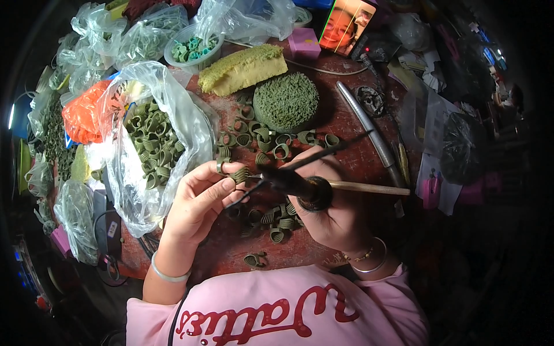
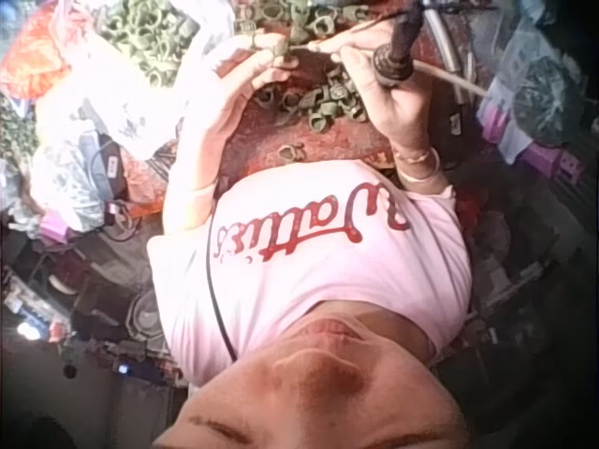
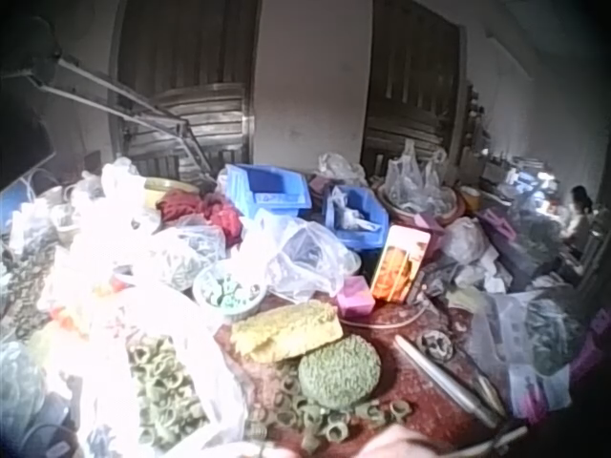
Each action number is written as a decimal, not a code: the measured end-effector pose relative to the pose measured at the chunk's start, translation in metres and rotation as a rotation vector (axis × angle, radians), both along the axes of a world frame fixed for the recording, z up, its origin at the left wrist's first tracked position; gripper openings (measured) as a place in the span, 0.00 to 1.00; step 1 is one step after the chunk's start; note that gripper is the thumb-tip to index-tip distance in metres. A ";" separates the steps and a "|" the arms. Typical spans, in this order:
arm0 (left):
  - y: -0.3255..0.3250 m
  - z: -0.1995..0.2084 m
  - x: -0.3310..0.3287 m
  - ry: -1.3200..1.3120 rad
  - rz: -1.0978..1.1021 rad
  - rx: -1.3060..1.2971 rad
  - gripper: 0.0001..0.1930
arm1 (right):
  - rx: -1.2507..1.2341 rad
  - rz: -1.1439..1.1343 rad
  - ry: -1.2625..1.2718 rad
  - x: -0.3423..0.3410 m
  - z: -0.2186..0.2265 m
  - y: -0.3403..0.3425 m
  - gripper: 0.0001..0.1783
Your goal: Joining green textured components using a soldering iron.
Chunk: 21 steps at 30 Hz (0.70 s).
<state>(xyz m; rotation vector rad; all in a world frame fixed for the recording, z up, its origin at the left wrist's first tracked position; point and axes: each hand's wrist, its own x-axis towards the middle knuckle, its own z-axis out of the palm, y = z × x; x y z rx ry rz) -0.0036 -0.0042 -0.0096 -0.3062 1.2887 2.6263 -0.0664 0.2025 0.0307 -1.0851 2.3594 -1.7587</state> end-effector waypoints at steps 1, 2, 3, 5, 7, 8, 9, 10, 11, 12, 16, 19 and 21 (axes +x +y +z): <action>0.000 -0.001 0.000 0.014 0.002 -0.004 0.13 | 0.000 0.000 0.000 0.000 0.000 0.000 0.06; -0.001 0.000 0.000 0.014 0.002 -0.003 0.13 | 0.025 -0.002 0.008 0.000 0.000 0.000 0.06; 0.000 0.001 0.000 0.000 -0.001 -0.006 0.13 | 0.049 -0.005 0.015 0.000 -0.001 0.000 0.06; 0.000 0.003 0.000 -0.014 -0.006 -0.008 0.12 | 0.050 -0.002 0.031 -0.001 0.000 -0.001 0.06; -0.002 0.004 0.000 0.004 -0.023 0.026 0.12 | 0.049 0.006 0.048 -0.001 0.001 -0.002 0.05; -0.002 0.004 0.001 0.004 -0.022 0.025 0.12 | 0.062 0.017 0.055 -0.001 0.001 -0.002 0.05; -0.002 0.002 0.001 0.002 -0.016 -0.004 0.11 | 0.076 0.028 0.063 -0.002 0.001 -0.002 0.05; -0.003 0.001 0.002 0.000 -0.010 -0.034 0.11 | 0.076 0.029 0.063 -0.002 0.001 -0.003 0.05; -0.003 0.001 0.002 0.000 -0.009 -0.034 0.11 | 0.062 0.045 0.069 -0.002 0.001 -0.004 0.05; -0.002 0.002 0.002 -0.022 0.003 -0.027 0.11 | 0.049 0.059 0.077 -0.002 0.001 -0.005 0.06; 0.001 0.000 0.001 -0.013 0.030 -0.073 0.10 | 0.123 0.077 -0.005 -0.001 0.006 -0.002 0.07; 0.001 0.001 0.001 -0.027 0.042 -0.070 0.09 | 0.089 0.102 0.026 -0.002 0.005 -0.004 0.07; 0.002 0.000 0.001 -0.023 0.044 -0.080 0.09 | 0.103 0.084 0.025 -0.001 0.005 -0.005 0.07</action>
